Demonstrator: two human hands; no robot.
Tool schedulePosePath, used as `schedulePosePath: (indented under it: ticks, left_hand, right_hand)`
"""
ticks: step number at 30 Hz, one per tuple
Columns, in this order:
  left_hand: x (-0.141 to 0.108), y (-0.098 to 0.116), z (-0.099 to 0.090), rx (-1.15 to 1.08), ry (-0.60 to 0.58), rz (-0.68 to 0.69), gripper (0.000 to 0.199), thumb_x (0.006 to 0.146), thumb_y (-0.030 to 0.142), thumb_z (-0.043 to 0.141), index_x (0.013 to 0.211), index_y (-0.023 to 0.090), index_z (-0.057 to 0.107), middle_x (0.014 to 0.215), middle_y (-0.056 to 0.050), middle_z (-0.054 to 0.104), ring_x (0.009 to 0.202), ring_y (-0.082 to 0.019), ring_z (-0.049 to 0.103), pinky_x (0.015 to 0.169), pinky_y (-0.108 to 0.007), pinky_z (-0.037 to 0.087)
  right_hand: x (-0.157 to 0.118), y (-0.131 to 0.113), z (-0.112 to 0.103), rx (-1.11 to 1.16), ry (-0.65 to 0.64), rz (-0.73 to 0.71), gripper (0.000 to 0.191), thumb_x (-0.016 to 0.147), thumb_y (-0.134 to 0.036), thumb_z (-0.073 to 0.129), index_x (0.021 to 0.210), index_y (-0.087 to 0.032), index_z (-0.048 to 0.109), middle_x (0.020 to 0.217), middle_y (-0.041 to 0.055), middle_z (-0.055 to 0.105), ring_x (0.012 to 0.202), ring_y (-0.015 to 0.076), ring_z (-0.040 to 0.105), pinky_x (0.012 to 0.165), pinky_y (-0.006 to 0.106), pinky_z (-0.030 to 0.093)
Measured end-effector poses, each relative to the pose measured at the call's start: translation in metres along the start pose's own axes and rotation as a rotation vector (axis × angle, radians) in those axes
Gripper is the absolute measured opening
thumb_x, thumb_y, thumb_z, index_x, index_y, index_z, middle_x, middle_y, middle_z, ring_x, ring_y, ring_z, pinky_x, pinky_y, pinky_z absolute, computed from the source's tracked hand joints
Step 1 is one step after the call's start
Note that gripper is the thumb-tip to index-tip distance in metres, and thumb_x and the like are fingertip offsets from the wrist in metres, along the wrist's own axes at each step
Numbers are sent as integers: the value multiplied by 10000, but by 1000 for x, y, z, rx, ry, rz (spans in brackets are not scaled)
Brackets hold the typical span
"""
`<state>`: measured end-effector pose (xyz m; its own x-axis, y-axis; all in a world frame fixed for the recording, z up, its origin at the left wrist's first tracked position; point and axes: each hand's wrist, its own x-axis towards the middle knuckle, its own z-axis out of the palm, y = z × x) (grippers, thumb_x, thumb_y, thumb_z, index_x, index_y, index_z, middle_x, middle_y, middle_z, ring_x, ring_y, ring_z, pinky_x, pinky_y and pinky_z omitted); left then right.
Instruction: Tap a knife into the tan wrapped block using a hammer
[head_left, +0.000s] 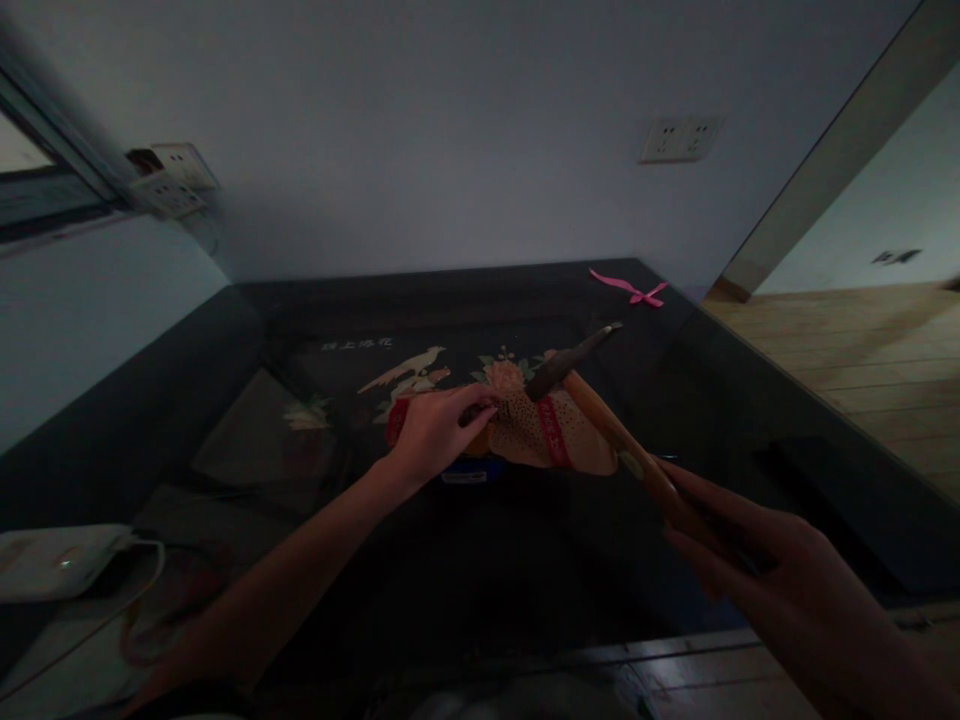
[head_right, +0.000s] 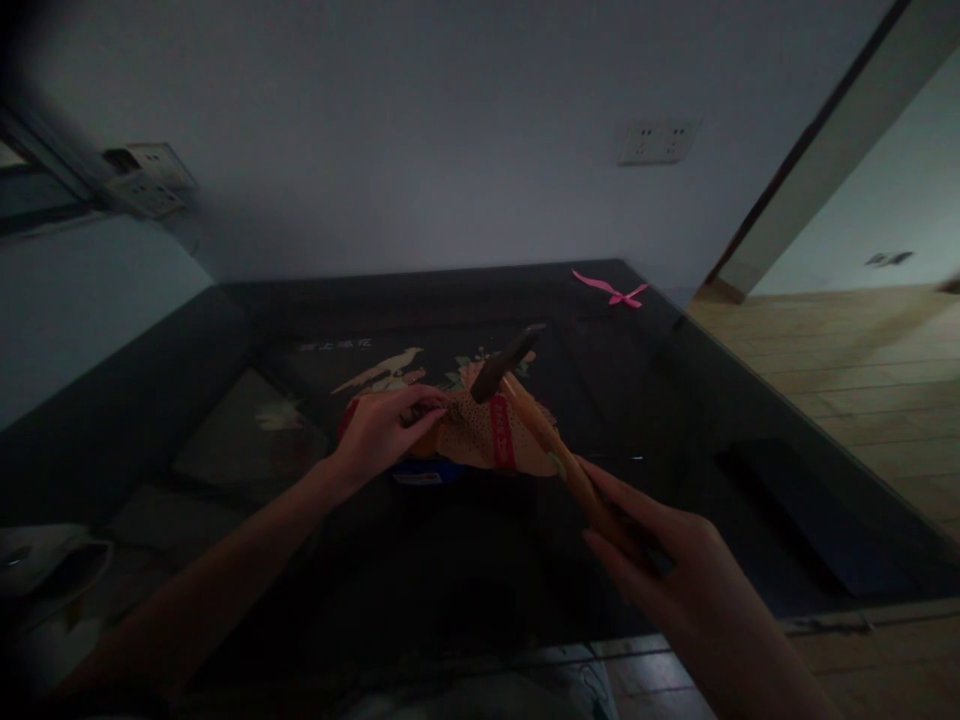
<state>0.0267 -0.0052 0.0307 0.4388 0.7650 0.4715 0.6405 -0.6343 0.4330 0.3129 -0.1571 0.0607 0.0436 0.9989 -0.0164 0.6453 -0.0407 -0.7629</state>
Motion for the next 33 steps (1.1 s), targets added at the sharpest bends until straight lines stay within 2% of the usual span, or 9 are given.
schedulePosePath:
  ticks: [6,11,15,19,21,24,26,33]
  left_hand:
    - [-1,0,-1,-11,2,39,176,882,200,589,1017,227,699,975,-16,754,827,-162,708,752,-266,538]
    - [-2,-1,0,-15,6,68,212,897,197,569,1056,231,705,979,-33,753,847,-172,706,732,-267,543]
    - [-2,0,0,-31,-8,75,209,897,192,570,1049,228,709,978,-32,753,852,-173,707,747,-275,547]
    - [-1,2,-1,-40,1,86,193,895,184,572,1022,209,716,957,-38,755,845,-176,709,745,-279,549]
    - [0,2,-1,-39,2,87,191,893,180,575,1018,204,717,951,-41,755,844,-177,709,748,-281,549]
    - [0,1,-1,-32,-10,80,191,893,185,577,1020,215,716,951,-37,754,844,-175,707,752,-280,549]
    - [-1,0,-1,-21,-11,82,189,893,189,580,1022,220,715,949,-34,753,841,-175,705,747,-278,545]
    - [-2,-4,-6,21,27,153,169,886,164,583,987,198,715,930,-33,754,836,-175,707,748,-281,544]
  right_hand:
    - [0,-3,-2,9,-4,-9,508,842,-410,617,1335,-291,586,1052,56,758,632,188,679,485,264,563]
    - [3,-3,-2,-5,-2,-46,512,834,-407,625,1330,-287,592,1130,67,741,732,228,717,548,292,591]
    - [2,-1,-2,-6,-13,-20,523,851,-426,608,1356,-299,561,1115,58,746,729,222,720,531,279,586]
    - [1,-2,-1,14,-11,-17,520,844,-420,619,1346,-288,574,1116,60,747,856,259,721,612,307,604]
    - [2,-2,-1,10,-1,-6,517,840,-423,623,1339,-293,580,1112,60,747,824,252,723,573,296,598]
    - [3,-1,0,-4,-9,1,519,845,-430,610,1345,-300,574,1042,55,763,676,218,711,483,279,571]
    - [3,-1,0,-6,-5,-7,522,841,-429,607,1345,-294,576,1006,53,769,634,211,699,479,283,569]
    - [1,0,1,30,15,15,533,833,-441,624,1336,-269,588,1105,65,746,660,193,684,505,257,560]
